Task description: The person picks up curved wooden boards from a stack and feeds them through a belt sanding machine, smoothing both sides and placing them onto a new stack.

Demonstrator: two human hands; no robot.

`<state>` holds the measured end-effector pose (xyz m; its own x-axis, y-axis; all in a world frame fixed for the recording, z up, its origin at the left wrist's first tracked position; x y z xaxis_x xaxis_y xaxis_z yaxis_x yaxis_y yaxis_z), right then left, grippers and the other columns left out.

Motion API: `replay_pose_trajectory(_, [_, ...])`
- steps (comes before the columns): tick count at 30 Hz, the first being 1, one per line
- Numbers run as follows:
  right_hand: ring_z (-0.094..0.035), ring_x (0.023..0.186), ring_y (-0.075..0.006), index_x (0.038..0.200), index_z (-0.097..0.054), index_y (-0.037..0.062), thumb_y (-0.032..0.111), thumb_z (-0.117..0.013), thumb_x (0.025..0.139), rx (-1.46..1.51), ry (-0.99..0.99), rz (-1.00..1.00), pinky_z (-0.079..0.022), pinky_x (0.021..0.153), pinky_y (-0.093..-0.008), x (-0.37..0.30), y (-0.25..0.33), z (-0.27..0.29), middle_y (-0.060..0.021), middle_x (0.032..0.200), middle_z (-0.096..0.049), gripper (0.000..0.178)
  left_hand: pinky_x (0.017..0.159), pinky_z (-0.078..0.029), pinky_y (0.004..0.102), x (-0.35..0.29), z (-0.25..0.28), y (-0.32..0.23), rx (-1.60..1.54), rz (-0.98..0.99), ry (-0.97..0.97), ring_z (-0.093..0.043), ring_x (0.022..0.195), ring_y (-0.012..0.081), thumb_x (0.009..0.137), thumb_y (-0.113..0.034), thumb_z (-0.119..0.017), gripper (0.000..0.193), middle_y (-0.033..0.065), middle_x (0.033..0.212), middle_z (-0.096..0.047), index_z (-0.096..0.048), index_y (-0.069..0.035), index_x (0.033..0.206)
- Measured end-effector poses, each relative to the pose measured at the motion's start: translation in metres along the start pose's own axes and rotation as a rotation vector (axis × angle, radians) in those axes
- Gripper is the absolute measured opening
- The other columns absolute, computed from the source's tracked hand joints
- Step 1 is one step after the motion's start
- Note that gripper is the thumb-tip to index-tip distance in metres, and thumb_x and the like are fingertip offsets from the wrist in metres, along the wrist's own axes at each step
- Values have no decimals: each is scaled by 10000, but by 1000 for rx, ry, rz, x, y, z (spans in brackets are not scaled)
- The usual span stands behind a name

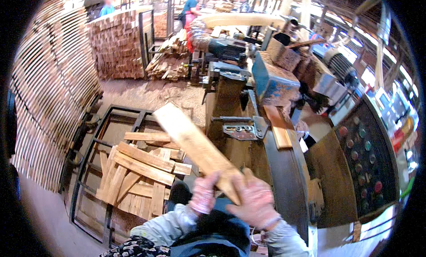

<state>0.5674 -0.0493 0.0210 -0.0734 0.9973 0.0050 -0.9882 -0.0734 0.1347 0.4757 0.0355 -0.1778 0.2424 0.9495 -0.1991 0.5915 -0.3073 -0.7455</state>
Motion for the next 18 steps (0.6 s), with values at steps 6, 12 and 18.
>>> replay_pose_trajectory(6, [-603, 1194, -466, 1413, -560, 46, 262, -899, 611, 3, -371, -409, -501, 1020, -524, -214, -114, 10, -259, 1323, -610, 897, 918, -573, 339, -80, -146, 28, 48, 320, 666, -668, 1068, 192, 974, -222, -742, 610, 84, 1264, -657, -500, -11, 1492])
replay_pose_trajectory(12, [-604, 1184, -450, 1463, -569, 67, 96, -868, 580, -164, -537, -734, -522, 981, -506, -302, -152, 1, -216, 1304, -625, 932, 837, -592, 364, -25, -13, 40, 111, 297, 261, -689, 924, 183, 985, -263, -712, 518, 72, 1106, -693, -548, -23, 1414])
replay_pose_trajectory(18, [-515, 1407, -365, 1549, -491, 58, 19, -784, 737, 24, -941, -554, -357, 1220, -502, -218, -221, -17, -201, 1536, -530, 864, 654, -561, 367, -40, 266, 22, 186, 230, -220, -624, 799, 186, 983, -266, -682, 243, 35, 960, -631, -625, -95, 1146])
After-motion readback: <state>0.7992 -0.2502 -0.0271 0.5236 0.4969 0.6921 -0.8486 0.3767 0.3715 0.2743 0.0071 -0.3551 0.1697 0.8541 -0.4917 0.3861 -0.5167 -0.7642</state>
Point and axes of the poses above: each hand's wrist, its own x-axis towards the middle knuckle, its own z-axis out of the back of the hand, y = z × x, the point moved 10 cm from there along x, towards the middle knuckle
